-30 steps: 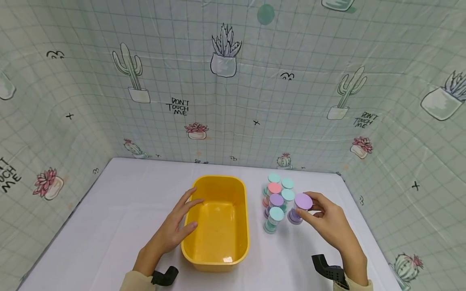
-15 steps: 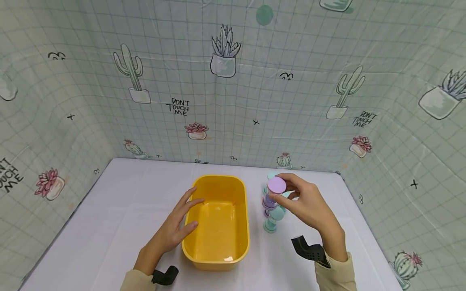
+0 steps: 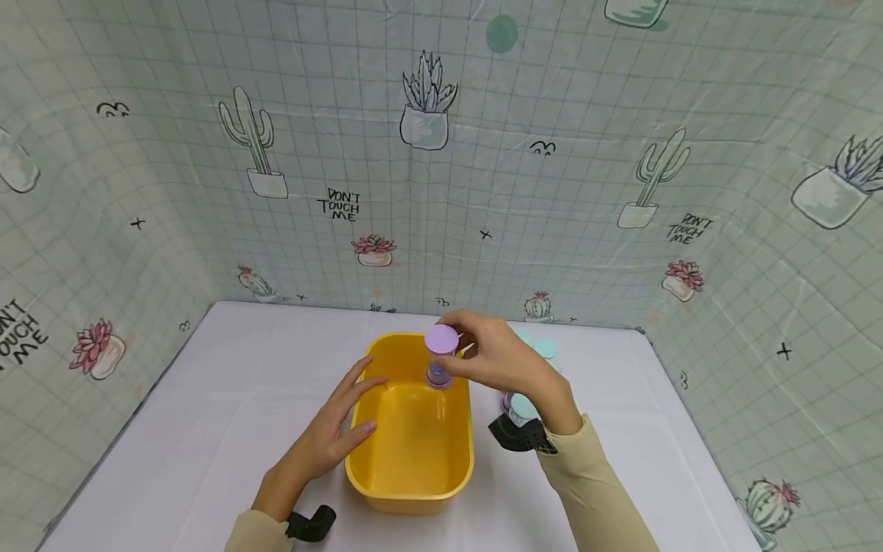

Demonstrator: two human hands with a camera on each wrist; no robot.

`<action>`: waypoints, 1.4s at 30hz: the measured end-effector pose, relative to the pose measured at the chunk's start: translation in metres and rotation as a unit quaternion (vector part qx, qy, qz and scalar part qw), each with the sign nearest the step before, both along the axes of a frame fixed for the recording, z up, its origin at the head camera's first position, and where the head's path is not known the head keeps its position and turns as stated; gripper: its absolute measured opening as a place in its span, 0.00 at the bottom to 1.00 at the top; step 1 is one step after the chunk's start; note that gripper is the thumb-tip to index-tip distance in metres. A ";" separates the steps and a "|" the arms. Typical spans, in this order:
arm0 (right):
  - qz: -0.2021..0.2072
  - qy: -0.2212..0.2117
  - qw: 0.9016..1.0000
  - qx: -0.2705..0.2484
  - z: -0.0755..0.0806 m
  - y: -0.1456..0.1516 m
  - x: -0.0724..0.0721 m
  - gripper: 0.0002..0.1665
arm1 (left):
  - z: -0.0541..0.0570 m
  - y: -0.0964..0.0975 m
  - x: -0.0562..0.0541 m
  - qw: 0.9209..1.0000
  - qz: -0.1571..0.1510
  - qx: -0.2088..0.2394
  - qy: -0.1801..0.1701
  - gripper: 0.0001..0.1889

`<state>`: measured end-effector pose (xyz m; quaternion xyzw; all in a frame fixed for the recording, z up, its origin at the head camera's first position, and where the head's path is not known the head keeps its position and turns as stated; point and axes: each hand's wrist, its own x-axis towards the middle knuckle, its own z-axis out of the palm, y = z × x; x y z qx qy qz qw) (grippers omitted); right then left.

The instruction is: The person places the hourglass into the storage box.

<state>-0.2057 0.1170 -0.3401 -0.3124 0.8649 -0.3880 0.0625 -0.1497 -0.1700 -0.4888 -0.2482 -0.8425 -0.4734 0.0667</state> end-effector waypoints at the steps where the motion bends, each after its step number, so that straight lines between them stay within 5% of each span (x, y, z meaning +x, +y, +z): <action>1: 0.009 -0.008 1.000 0.006 -0.002 -0.005 -0.003 0.24 | 0.000 0.000 0.001 1.000 0.001 -0.001 -0.005 0.29; 18: 0.083 -0.047 0.980 0.176 -0.043 -0.066 -0.050 0.19 | -0.001 -0.003 0.001 1.000 -0.012 0.001 0.000 0.28; 28: 0.073 -0.045 0.966 0.243 -0.061 -0.087 -0.054 0.19 | -0.001 -0.002 0.001 1.000 -0.019 0.007 -0.012 0.29; 42: 0.073 -0.052 0.967 0.240 -0.072 -0.088 -0.057 0.18 | -0.002 -0.002 0.000 1.000 -0.017 0.001 -0.005 0.30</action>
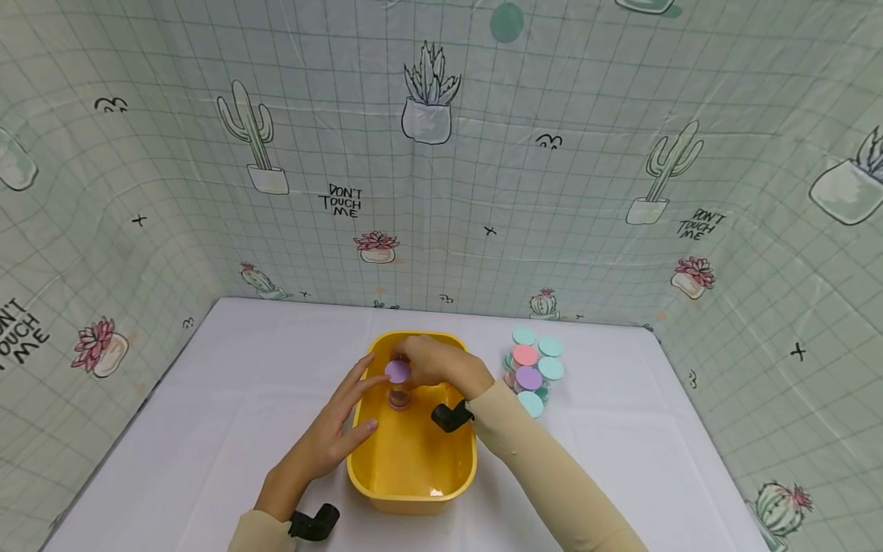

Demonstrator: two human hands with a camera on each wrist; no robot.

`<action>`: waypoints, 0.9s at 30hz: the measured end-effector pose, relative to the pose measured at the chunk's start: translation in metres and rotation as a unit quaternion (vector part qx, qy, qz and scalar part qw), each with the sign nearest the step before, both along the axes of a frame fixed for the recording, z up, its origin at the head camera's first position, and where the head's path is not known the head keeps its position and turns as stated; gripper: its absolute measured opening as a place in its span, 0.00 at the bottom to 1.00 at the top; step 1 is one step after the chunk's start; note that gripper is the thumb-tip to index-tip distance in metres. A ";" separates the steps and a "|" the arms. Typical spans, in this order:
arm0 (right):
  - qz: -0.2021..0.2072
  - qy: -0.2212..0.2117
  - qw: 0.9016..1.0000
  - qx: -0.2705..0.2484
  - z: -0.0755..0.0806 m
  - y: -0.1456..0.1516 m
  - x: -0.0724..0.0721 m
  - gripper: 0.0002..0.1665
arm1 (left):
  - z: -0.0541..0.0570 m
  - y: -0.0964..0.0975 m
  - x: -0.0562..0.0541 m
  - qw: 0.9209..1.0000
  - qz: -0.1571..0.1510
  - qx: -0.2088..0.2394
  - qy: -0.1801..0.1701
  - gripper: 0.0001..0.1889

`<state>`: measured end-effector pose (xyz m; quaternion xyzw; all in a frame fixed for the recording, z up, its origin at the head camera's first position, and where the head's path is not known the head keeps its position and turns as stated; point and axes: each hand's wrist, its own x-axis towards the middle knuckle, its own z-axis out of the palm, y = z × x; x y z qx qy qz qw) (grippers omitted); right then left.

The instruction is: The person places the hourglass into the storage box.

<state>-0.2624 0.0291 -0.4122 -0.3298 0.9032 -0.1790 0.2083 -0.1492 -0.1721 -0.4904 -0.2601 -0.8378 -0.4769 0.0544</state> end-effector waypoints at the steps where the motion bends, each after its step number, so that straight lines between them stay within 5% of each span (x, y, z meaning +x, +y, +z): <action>1: 0.000 0.002 1.000 0.000 0.000 0.000 0.000 0.19 | 0.000 0.000 0.000 1.000 0.000 -0.001 0.002 0.30; 7: -0.004 -0.014 1.000 -0.020 0.004 0.007 0.003 0.22 | 0.005 -0.001 0.002 1.000 0.017 -0.016 -0.016 0.34; 12: -0.028 -0.029 0.995 -0.086 0.016 0.030 0.011 0.27 | 0.008 -0.002 0.004 0.999 0.026 -0.020 -0.021 0.34; 20: -0.107 0.056 0.971 -0.207 0.027 0.086 0.044 0.28 | 0.007 -0.002 0.005 0.999 0.042 -0.019 -0.003 0.31; 27: -0.182 0.158 0.946 -0.217 0.010 0.140 0.077 0.29 | 0.006 -0.001 0.003 0.999 0.040 -0.024 -0.010 0.31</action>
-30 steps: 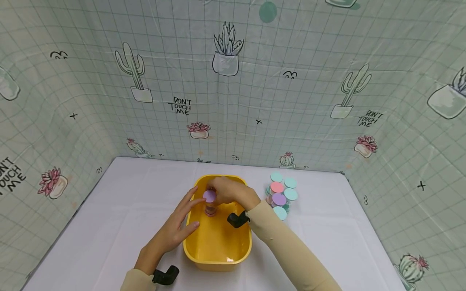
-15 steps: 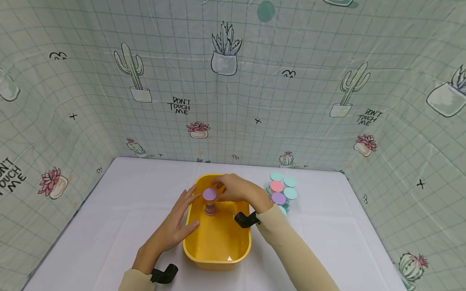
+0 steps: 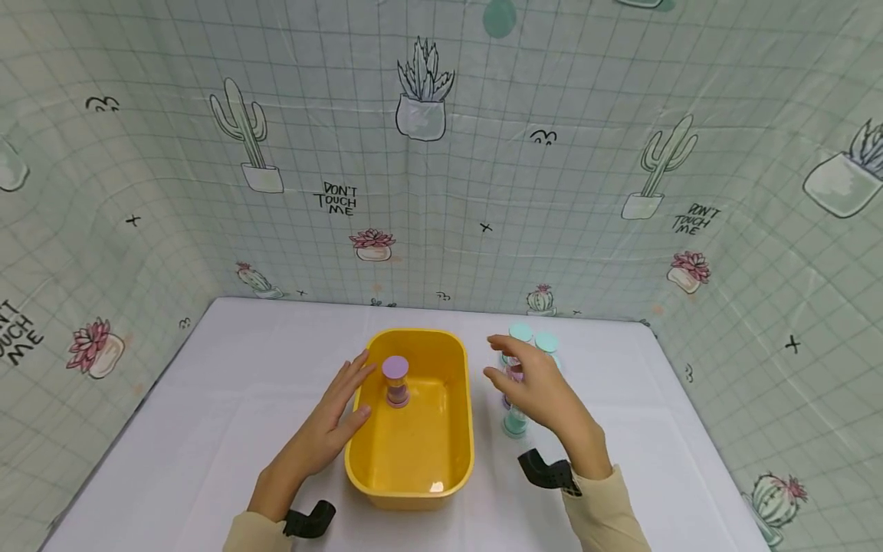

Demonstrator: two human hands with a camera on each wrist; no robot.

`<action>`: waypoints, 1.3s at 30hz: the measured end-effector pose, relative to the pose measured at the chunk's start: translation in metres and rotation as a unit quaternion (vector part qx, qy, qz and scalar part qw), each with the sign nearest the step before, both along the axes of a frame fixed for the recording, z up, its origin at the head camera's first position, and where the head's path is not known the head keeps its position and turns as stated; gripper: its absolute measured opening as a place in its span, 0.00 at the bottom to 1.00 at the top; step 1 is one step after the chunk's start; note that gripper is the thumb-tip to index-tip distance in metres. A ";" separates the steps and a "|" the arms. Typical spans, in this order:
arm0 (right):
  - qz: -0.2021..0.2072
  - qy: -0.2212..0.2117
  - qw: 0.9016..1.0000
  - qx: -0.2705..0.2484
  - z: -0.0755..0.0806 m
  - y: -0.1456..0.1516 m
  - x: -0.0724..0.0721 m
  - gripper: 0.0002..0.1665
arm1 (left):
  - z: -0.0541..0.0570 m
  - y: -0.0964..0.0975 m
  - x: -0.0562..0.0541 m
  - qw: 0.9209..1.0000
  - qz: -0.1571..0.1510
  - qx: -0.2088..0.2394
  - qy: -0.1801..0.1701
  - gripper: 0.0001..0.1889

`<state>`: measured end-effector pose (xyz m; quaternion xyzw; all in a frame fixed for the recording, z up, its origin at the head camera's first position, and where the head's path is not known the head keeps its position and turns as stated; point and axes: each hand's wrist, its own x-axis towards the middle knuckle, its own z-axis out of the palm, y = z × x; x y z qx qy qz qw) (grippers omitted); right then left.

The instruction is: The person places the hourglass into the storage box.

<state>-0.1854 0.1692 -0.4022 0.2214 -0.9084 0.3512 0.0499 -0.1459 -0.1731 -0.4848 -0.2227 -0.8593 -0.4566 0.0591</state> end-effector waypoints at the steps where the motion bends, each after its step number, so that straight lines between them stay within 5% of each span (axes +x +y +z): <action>1: -0.015 0.008 1.000 -0.002 -0.003 0.008 0.004 0.29 | 0.000 0.000 0.000 1.000 -0.001 0.001 -0.001 0.31; 9: -0.104 0.021 0.994 0.002 -0.021 0.050 0.032 0.34 | -0.002 0.002 -0.003 1.000 -0.011 0.010 -0.005 0.30; 21: -0.187 -0.087 0.978 -0.005 -0.055 0.054 0.042 0.45 | -0.003 0.002 -0.003 1.000 -0.008 0.014 -0.006 0.31; 26: -0.200 -0.119 0.973 -0.013 -0.067 0.047 0.040 0.47 | -0.002 0.002 -0.002 1.000 -0.005 0.011 -0.006 0.31; 39: -0.195 -0.093 0.976 -0.041 -0.077 0.034 0.035 0.37 | -0.002 0.002 -0.001 1.000 -0.001 0.013 -0.011 0.31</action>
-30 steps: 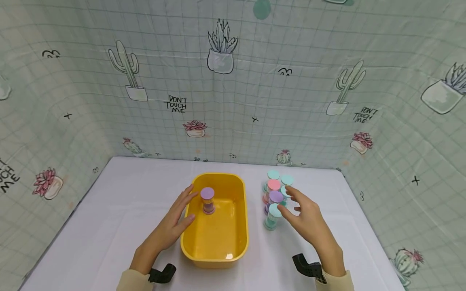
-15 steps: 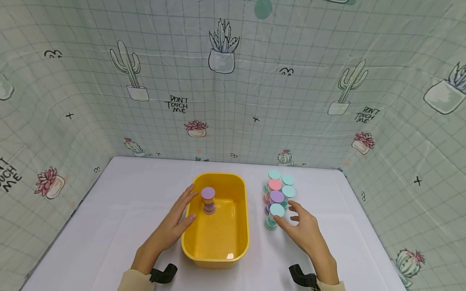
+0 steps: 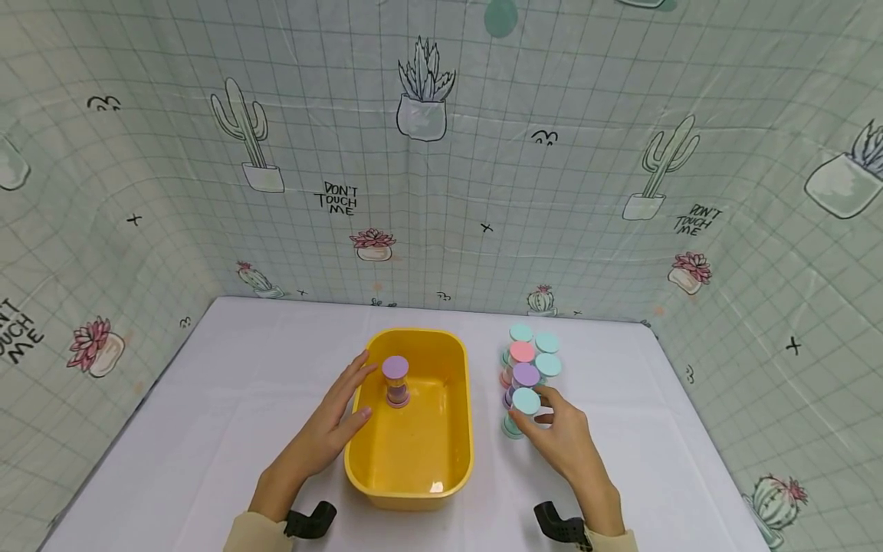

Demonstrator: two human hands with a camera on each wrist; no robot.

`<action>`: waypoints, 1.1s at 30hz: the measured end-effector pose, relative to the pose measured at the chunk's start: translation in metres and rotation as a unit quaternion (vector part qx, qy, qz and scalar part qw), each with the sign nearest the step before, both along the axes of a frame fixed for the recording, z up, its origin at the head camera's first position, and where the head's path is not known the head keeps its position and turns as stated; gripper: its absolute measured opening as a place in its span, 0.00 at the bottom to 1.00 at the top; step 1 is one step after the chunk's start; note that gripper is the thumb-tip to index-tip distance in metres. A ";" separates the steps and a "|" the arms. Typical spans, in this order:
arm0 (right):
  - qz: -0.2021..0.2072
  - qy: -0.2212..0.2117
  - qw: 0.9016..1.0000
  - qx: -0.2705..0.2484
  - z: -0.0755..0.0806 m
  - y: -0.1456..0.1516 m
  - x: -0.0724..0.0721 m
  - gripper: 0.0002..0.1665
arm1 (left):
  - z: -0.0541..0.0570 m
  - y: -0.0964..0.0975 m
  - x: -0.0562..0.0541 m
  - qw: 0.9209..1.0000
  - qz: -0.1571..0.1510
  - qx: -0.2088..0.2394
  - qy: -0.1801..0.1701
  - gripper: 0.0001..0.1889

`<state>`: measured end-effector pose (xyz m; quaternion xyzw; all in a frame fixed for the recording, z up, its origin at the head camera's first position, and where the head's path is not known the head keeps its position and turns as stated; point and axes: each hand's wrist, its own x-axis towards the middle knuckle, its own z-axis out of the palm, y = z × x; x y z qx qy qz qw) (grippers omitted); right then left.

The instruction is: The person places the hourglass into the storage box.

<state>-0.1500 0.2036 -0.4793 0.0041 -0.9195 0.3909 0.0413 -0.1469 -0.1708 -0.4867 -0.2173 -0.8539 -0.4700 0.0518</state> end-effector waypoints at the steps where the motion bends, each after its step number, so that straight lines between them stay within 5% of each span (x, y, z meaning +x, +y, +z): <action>1: -0.001 0.002 1.000 0.001 0.000 0.000 0.000 0.36 | 0.000 0.000 0.000 1.000 0.000 0.001 0.001 0.31; 13: 0.009 0.028 0.999 0.013 0.003 -0.003 -0.002 0.27 | -0.001 0.001 0.000 1.000 -0.003 0.002 0.004 0.31; 19: 0.019 0.008 1.000 0.022 0.010 -0.006 -0.003 0.25 | -0.002 0.000 0.000 1.000 -0.004 0.005 0.004 0.31; 33: 0.118 0.047 0.991 0.037 0.064 -0.011 -0.003 0.21 | -0.003 -0.001 -0.001 1.000 -0.004 0.003 0.012 0.31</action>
